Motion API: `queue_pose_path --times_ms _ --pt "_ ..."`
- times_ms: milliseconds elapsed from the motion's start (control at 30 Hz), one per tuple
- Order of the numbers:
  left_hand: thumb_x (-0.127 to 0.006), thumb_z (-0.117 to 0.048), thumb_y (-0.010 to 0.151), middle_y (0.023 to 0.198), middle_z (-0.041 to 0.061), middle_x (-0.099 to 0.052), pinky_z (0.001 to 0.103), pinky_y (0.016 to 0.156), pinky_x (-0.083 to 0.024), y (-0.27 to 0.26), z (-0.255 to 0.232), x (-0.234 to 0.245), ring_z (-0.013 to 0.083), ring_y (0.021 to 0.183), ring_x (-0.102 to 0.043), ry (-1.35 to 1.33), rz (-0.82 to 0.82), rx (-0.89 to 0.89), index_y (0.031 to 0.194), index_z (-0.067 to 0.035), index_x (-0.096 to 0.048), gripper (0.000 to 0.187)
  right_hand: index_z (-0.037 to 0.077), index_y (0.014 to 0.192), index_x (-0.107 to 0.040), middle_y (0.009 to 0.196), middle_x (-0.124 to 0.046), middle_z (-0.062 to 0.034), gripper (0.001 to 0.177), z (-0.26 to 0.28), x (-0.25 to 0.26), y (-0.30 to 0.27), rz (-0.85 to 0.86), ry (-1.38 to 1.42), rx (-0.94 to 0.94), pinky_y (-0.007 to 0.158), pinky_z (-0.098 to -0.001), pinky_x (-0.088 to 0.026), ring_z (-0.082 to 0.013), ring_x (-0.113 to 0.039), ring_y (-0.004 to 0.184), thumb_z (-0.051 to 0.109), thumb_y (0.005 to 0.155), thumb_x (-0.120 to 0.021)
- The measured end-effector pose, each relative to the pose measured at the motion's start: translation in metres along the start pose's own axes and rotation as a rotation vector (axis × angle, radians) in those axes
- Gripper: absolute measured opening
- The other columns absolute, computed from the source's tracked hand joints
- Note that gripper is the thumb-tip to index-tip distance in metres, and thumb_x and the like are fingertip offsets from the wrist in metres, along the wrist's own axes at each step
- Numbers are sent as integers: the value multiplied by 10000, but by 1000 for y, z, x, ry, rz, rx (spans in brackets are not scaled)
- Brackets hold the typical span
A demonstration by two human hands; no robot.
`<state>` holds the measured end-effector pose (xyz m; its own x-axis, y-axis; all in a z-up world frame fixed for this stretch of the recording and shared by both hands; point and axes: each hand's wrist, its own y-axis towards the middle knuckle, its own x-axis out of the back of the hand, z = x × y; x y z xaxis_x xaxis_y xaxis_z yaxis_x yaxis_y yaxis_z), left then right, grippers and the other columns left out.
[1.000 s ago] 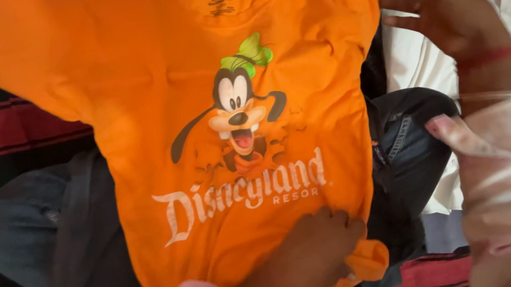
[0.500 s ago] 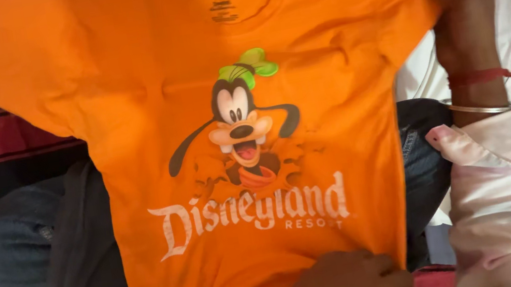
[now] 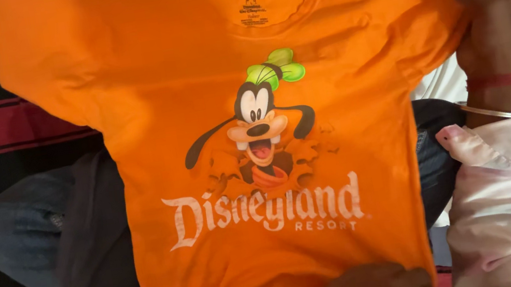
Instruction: The person folds an orange Disneyland Resort t-shirt and places it aside. Then, the person picks up a red sleeveless top, unfolds it, and folds it neatly on their lap.
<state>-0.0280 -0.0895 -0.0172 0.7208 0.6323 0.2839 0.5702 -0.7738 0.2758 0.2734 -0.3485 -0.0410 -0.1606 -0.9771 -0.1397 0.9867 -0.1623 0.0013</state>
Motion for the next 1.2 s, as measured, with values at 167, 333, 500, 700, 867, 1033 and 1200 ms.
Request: queue_pose_path --times_ms 167,333,500,700,867,1033,1200 --pt "-526 -190 1021 1066 144 -648 434 791 -561 -13 9 -20 323 907 -691 55 -23 10 1165 -73 -619 208 45 1436 -478 1250 -662 -112 457 -39 48 15 -90 -184 55 985 -315 -553 -183 -641 1078 -77 1065 -717" --pt "-532 -194 1016 1004 155 -652 509 803 -560 -27 13 -56 344 908 -699 104 26 180 1175 -18 -611 250 9 1392 -519 1273 -661 -135 423 -69 102 36 -309 -281 274 960 -320 -548 -196 -641 1072 -102 1039 -726" --pt "-510 -190 1009 1060 148 -682 495 795 -556 -32 25 -69 321 952 -699 75 66 107 1141 -11 -610 244 65 1384 -563 1256 -582 -62 484 -72 107 38 -412 -458 310 896 -318 -540 -169 -608 1044 -97 971 -756" --pt "-546 -196 953 1127 154 -684 504 861 -547 -23 11 -1 362 1002 -691 92 153 117 1263 -98 -663 346 32 1316 -538 1259 -552 -78 426 -57 74 27 -152 -577 426 932 -300 -527 -182 -598 1128 -172 959 -650" --pt "-653 -155 865 1128 142 -693 493 891 -516 -30 -6 92 367 1074 -660 161 -19 331 1201 -94 -663 342 82 1246 -552 1229 -586 -41 326 -27 29 8 -138 -560 219 699 -255 -492 -116 -605 970 -62 1017 -735" --pt "-697 -148 918 1020 116 -704 394 823 -536 -58 -17 187 314 973 -688 290 -491 581 1062 -61 -674 169 45 1264 -555 1269 -596 -65 307 -23 14 6 45 -488 216 643 -228 -485 -97 -595 918 -92 1030 -698" --pt "-764 -45 900 1157 121 -688 342 785 -551 -100 -4 264 289 961 -687 629 -842 480 1164 -14 -646 290 16 1270 -561 1215 -597 -65 276 -24 11 5 131 -503 169 668 -231 -508 -107 -612 915 -66 1046 -700"
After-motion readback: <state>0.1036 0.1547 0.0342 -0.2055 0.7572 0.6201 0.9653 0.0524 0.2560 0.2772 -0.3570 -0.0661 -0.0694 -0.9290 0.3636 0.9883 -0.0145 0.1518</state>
